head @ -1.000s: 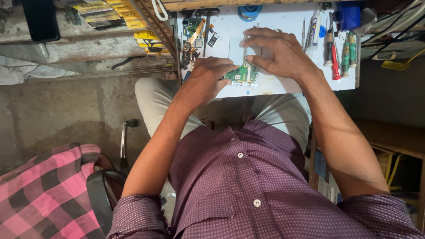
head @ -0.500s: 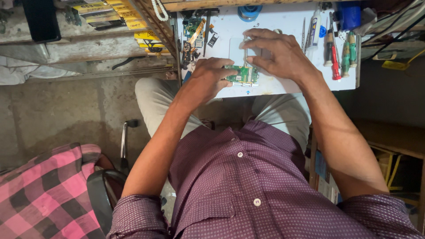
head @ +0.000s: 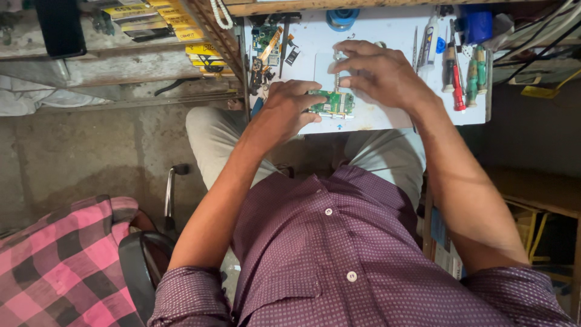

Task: The person cleans a small green circuit board with a cotton swab, then secures it in a bench vise. They use a toothbrush to scrub the board while it is clamped, then remove it from the vise and continue cleaning with a swab.

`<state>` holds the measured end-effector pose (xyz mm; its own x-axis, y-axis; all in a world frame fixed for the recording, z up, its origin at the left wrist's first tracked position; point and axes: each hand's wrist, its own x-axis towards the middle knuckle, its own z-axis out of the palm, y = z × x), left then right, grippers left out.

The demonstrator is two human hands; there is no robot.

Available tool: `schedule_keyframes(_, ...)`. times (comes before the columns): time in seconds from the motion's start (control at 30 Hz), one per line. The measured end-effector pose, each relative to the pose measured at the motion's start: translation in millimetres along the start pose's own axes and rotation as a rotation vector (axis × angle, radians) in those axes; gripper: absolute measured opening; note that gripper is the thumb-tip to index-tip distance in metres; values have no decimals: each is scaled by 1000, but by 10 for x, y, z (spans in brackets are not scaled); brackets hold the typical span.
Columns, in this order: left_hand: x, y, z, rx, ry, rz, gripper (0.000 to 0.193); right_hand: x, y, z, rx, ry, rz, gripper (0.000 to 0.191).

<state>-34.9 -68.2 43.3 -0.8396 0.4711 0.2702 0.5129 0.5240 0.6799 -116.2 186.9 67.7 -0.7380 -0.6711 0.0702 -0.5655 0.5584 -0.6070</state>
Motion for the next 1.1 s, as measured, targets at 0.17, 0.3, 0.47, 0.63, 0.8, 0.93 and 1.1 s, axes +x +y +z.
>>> schedule_keyframes(0.17, -4, 6, 6, 12, -5, -8, 36, 8, 2, -16, 43, -2, 6, 38)
schedule_keyframes(0.3, -23, -8, -3, 26, 14, 2, 35, 12, -2, 51, -46, 47, -20, 34)
schedule_keyframes(0.47, -17, 5, 5, 33, 8, -11, 36, 15, -23, 37, -53, 61, -33, 35)
schedule_keyframes(0.63, -25, 11, 0, 26, 13, -14, 35, 32, -104, -4, -61, 57, -48, 38)
schedule_keyframes(0.8, -22, -16, -1, 36, 10, -12, 34, 75, -127, 10, -40, 141, 15, 37)
schedule_keyframes(0.93, -21, -16, 12, 38, 11, -19, 34, 132, -83, 90, -81, 233, -40, 29)
schedule_keyframes(1.1, -22, -13, 23, 38, -1, -32, 35, 117, -3, 112, -128, 241, -143, 27)
